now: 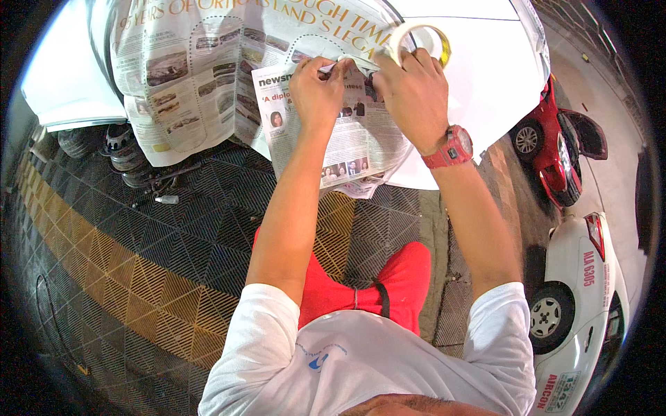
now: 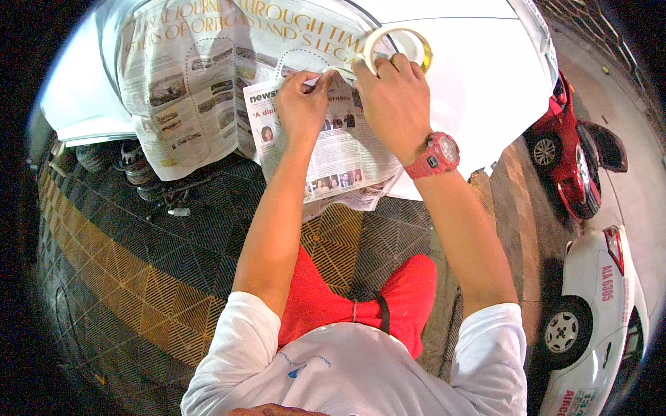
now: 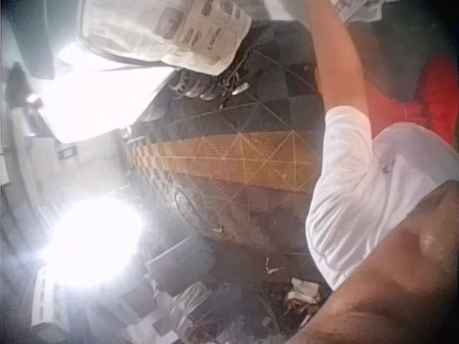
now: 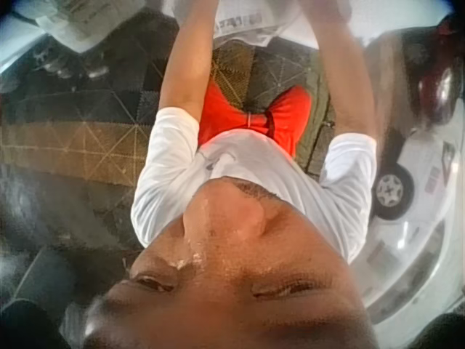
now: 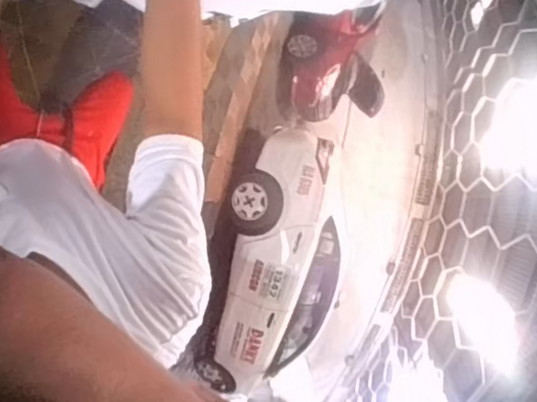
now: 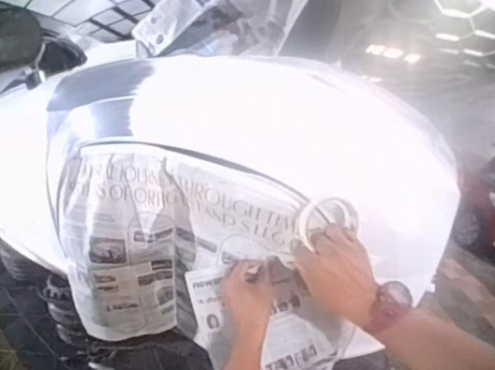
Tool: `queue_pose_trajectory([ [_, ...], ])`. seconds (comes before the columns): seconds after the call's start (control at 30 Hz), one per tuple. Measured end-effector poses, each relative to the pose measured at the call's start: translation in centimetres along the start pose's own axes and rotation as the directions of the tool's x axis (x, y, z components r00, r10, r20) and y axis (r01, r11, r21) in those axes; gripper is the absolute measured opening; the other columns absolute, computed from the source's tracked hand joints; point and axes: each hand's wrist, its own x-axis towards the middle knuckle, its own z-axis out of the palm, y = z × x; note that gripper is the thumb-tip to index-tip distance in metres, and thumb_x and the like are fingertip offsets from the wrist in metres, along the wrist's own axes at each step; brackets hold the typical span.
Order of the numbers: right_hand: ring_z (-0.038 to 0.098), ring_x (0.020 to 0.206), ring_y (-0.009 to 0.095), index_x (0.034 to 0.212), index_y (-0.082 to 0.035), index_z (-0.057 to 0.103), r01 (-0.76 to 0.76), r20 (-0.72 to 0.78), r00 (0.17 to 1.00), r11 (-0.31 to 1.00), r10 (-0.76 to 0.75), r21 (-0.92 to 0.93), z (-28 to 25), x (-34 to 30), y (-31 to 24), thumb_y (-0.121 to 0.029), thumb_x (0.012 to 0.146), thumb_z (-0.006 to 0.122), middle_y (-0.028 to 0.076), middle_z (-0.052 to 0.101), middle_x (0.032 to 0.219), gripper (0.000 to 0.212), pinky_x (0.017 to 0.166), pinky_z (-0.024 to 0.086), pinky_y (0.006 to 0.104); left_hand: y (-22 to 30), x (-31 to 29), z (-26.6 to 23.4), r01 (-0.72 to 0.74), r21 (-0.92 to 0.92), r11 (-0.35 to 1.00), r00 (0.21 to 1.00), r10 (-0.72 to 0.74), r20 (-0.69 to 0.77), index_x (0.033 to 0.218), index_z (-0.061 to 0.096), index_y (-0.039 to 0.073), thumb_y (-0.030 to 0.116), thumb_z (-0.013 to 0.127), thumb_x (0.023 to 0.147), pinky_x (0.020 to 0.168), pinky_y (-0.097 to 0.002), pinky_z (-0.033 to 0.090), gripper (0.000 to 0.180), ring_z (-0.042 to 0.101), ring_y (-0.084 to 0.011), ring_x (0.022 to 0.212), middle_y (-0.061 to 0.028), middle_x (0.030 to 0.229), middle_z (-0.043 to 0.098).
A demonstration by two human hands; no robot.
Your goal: The person tapes newspaper sheets onto the hood and front fender of a white car using masking tape. They smooth the paper and apply tape to secure it in place, covering the vehicle's surface.
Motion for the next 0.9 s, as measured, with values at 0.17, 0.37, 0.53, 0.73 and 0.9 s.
queue_pose_trajectory([
  [0.17,0.064,0.09,0.031,0.103,-0.011,0.077,-0.184,-0.036,0.981,0.976,0.189,0.115,-1.5,-1.1,0.8,-0.02,0.085,0.078,0.011,0.071,0.086,0.02,0.083,0.053,0.0434,0.5,-0.1,0.9,0.13,-0.091,0.987,0.991,-0.127,0.036,0.083,0.075,0.001,0.022,0.091,0.077,0.071,-0.043,0.052,0.027,0.068,-0.0332,0.076,-0.015,0.082,0.069],
  [0.37,0.063,0.088,0.032,0.096,-0.011,0.075,-0.213,-0.093,0.968,0.961,0.232,0.178,-0.7,-1.0,1.9,-0.02,0.084,0.079,0.011,0.069,0.082,0.015,0.081,0.053,0.0438,0.4,-0.1,1.1,0.221,-0.129,0.967,0.975,-0.22,0.024,0.086,0.074,0.001,0.028,0.094,0.075,0.07,-0.0415,0.052,0.036,0.067,-0.0295,0.075,-0.0128,0.086,0.07],
  [0.53,0.063,0.092,0.031,0.094,-0.01,0.073,-0.155,-0.146,0.975,0.983,0.169,0.104,0.5,-0.6,2.7,-0.021,0.084,0.08,0.01,0.068,0.087,0.016,0.081,0.052,0.0435,1.5,-0.1,0.5,0.038,-0.042,0.998,0.992,-0.043,-0.119,0.092,0.07,0.004,0.031,0.093,0.077,0.08,-0.0392,0.051,0.039,0.065,-0.0232,0.089,-0.0105,0.093,0.068],
  [0.73,0.061,0.09,0.031,0.096,-0.01,0.072,-0.294,-0.156,0.932,0.935,0.326,0.199,-0.6,-1.0,2.2,-0.021,0.083,0.082,0.009,0.067,0.088,0.02,0.08,0.052,0.0436,4.5,-1.9,0.0,-0.128,-0.129,0.983,0.984,0.11,-0.137,0.092,0.063,0.006,0.025,0.083,0.089,0.079,-0.038,0.048,0.028,0.059,-0.0226,0.086,-0.0052,0.09,0.064],
  [0.9,0.061,0.085,0.03,0.093,-0.01,0.072,-0.355,-0.115,0.904,0.873,0.412,0.334,-0.7,-2.4,3.0,-0.02,0.082,0.084,0.007,0.067,0.082,0.019,0.076,0.051,0.0433,6.7,-2.4,1.6,-0.003,-0.337,0.941,0.996,0.033,0.085,0.098,0.069,0.003,0.021,0.083,0.09,0.072,-0.0341,0.053,0.024,0.064,-0.0202,0.077,-0.0085,0.091,0.069],
])
